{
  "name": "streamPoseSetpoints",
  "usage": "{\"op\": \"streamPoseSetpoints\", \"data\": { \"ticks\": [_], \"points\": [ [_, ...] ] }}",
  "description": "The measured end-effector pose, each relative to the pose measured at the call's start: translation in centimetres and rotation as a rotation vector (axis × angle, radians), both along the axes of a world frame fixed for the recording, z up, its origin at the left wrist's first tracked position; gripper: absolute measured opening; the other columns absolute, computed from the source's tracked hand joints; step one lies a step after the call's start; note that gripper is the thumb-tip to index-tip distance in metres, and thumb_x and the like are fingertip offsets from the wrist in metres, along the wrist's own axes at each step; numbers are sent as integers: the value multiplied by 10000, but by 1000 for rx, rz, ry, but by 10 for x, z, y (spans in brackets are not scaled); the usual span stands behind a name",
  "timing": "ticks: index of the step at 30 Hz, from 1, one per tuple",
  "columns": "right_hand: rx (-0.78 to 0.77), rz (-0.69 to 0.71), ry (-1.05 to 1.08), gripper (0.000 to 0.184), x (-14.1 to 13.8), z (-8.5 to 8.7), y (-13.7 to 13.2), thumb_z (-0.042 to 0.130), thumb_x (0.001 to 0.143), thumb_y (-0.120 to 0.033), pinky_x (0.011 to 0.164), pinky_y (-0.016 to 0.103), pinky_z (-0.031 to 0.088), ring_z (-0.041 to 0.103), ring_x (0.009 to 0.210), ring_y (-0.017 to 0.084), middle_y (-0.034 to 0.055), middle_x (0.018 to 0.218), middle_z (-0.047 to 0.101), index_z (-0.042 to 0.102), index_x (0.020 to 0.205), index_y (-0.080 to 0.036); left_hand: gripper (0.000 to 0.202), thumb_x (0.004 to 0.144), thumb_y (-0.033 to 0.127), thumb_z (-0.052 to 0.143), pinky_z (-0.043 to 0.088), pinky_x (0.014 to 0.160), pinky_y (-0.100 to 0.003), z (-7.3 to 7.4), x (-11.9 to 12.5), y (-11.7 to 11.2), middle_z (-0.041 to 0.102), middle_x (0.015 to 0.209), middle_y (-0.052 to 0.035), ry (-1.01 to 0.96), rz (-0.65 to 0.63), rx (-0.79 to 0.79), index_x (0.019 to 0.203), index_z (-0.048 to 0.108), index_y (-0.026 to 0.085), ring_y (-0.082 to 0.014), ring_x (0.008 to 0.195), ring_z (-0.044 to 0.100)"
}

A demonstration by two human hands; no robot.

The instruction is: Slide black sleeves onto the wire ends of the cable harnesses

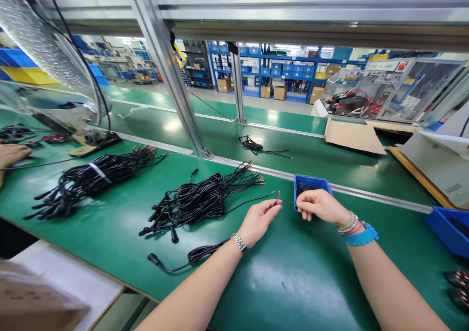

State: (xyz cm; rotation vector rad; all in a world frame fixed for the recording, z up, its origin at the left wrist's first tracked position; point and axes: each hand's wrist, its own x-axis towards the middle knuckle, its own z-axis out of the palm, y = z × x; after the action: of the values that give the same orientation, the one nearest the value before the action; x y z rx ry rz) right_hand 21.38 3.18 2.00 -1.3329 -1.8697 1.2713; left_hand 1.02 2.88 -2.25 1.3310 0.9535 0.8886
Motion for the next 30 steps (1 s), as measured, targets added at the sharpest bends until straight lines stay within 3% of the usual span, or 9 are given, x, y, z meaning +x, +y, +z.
{"op": "streamPoseSetpoints", "data": {
  "ticks": [3,6,9,13,17,22,30],
  "points": [
    [12,85,-16,197,-20,-2,-7,490,776,-309,436,194,429,557,472,97,-5,547,573,569,712,-141,281,744,364,552,289,463,-189,2,2,-4,541,695,10,-27,-57,26,924,565,149,-59,509,373],
    [53,71,-6,193,-31,-8,-10,488,777,-303,426,189,423,551,463,93,-13,534,564,567,693,-147,199,720,332,587,297,475,-183,1,2,-5,493,605,34,-13,-59,45,764,534,146,-63,519,398],
    [22,-16,91,179,-40,-15,-12,510,768,-294,424,190,419,531,439,84,-17,517,561,562,684,-144,205,682,304,629,295,480,-183,-2,2,-3,516,600,30,-31,-11,43,675,502,143,-61,522,413],
    [-110,-187,393,171,-51,-22,-13,600,718,-296,450,200,428,520,444,74,-15,529,575,588,752,-129,260,640,327,666,223,423,-181,-3,2,0,477,521,54,-123,69,-58,652,480,146,-38,434,339],
    [-249,-269,619,278,-54,-29,-13,699,631,-268,516,227,465,557,505,85,2,593,609,606,845,-117,303,595,335,700,211,410,-179,-3,2,2,463,511,63,-224,98,-122,654,469,149,-29,415,331],
    [-296,-290,643,272,-52,-31,-12,733,586,-249,551,238,484,583,533,92,14,648,626,612,789,-115,292,592,302,702,219,412,-176,-2,2,1,460,508,64,-219,89,-136,643,459,147,-29,424,346],
    [-274,-186,523,240,-52,-28,-13,679,645,-327,458,205,417,520,468,78,-2,544,585,580,709,-118,310,595,326,701,216,413,-180,0,2,0,476,518,56,-218,46,-133,640,449,152,-33,425,352]
  ]
}}
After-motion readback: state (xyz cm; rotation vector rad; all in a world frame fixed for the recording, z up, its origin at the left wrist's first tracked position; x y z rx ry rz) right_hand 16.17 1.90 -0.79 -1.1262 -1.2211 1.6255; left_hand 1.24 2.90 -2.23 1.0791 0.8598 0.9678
